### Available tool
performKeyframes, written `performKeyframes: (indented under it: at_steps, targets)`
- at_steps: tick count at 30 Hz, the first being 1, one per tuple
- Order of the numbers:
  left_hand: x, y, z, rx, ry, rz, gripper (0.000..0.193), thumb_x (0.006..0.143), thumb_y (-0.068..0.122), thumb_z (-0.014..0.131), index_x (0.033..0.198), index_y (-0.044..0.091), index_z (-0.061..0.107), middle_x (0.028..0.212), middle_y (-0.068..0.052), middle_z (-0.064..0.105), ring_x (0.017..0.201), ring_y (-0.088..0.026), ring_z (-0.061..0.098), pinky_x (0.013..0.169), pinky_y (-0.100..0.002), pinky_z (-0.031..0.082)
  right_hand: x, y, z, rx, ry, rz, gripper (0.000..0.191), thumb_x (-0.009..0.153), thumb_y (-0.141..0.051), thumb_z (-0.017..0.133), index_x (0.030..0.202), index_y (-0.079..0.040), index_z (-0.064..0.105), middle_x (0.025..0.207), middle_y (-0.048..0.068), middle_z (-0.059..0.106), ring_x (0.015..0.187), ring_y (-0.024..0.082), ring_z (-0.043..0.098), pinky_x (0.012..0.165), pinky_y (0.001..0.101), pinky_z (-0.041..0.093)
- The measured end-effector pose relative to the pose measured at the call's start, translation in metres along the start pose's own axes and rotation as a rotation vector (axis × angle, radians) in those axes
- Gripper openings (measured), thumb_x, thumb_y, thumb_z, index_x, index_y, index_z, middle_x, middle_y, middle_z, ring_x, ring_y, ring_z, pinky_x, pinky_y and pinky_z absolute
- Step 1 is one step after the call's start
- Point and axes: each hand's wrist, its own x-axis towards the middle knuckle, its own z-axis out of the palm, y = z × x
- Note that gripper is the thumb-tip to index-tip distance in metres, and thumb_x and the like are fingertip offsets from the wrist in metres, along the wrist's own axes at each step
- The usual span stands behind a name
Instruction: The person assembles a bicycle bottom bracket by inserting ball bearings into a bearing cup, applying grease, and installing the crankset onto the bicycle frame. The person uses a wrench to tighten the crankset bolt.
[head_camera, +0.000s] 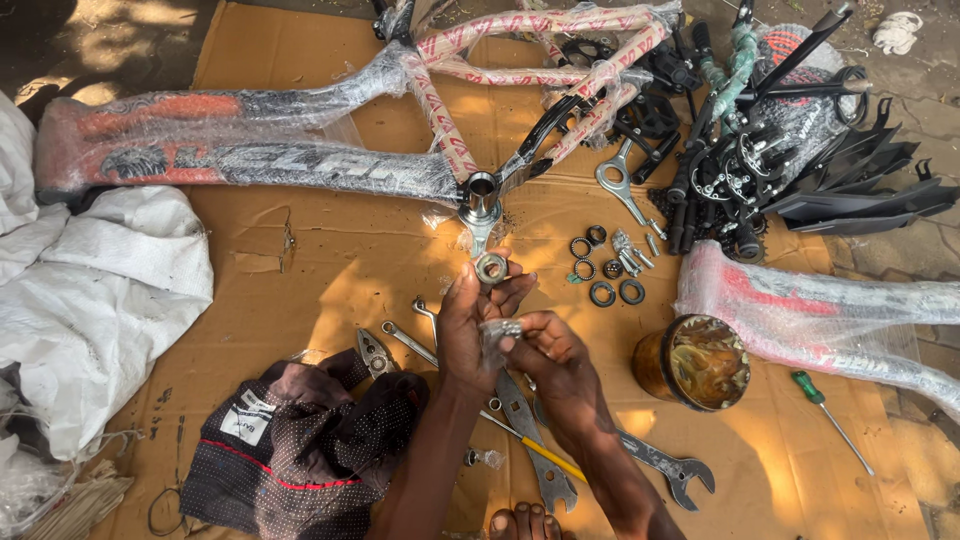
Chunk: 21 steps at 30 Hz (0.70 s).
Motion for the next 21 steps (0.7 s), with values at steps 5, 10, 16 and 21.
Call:
performKeyframes:
  at_steps: [5,10,16,21]
  targets:
    - [0.008,-0.001,-0.001,-0.115,-0.013,-0.026,0.046,0.110,0.033,0.041,0.136,-0.002,0.054,0.112,-0.013,0.068,0.113,-0.031,0.068,0.102,-0.043,0.054,0.000,-0.019,-0.001,-0.286,0.110,-0.143,0.048,0.086,-0.008,0.071,0.131,-0.012,0.055,0.094,0.006,0.074,0.081,0.012,0.067,0.069,0.0287,0.051]
    - [0.008,-0.002,0.003,-0.095,-0.002,-0.026,0.048,0.112,0.035,0.041,0.138,-0.003,0.054,0.112,-0.014,0.067,0.114,-0.031,0.068,0.104,-0.043,0.054,0.000,-0.025,-0.003,-0.353,0.033,-0.269,0.035,0.089,-0.008,0.072,0.122,-0.002,0.064,0.103,0.006,0.075,0.094,0.013,0.071,0.083,0.0267,0.058]
    - [0.006,-0.002,-0.001,-0.183,-0.003,-0.060,0.048,0.111,0.036,0.041,0.137,-0.002,0.054,0.111,-0.014,0.067,0.115,-0.031,0.068,0.105,-0.045,0.053,0.001,-0.015,-0.007,-0.311,0.022,-0.270,0.035,0.091,-0.008,0.071,0.125,-0.003,0.063,0.105,0.009,0.072,0.092,0.012,0.072,0.082,0.0295,0.060]
    - [0.011,-0.005,-0.009,-0.254,-0.061,-0.018,0.049,0.113,0.034,0.042,0.140,-0.006,0.051,0.114,-0.016,0.067,0.117,-0.034,0.067,0.111,-0.047,0.051,0.011,0.000,-0.012,0.038,0.019,-0.091,0.035,0.092,-0.010,0.069,0.126,-0.004,0.064,0.111,0.008,0.072,0.093,0.012,0.066,0.081,0.0274,0.056]
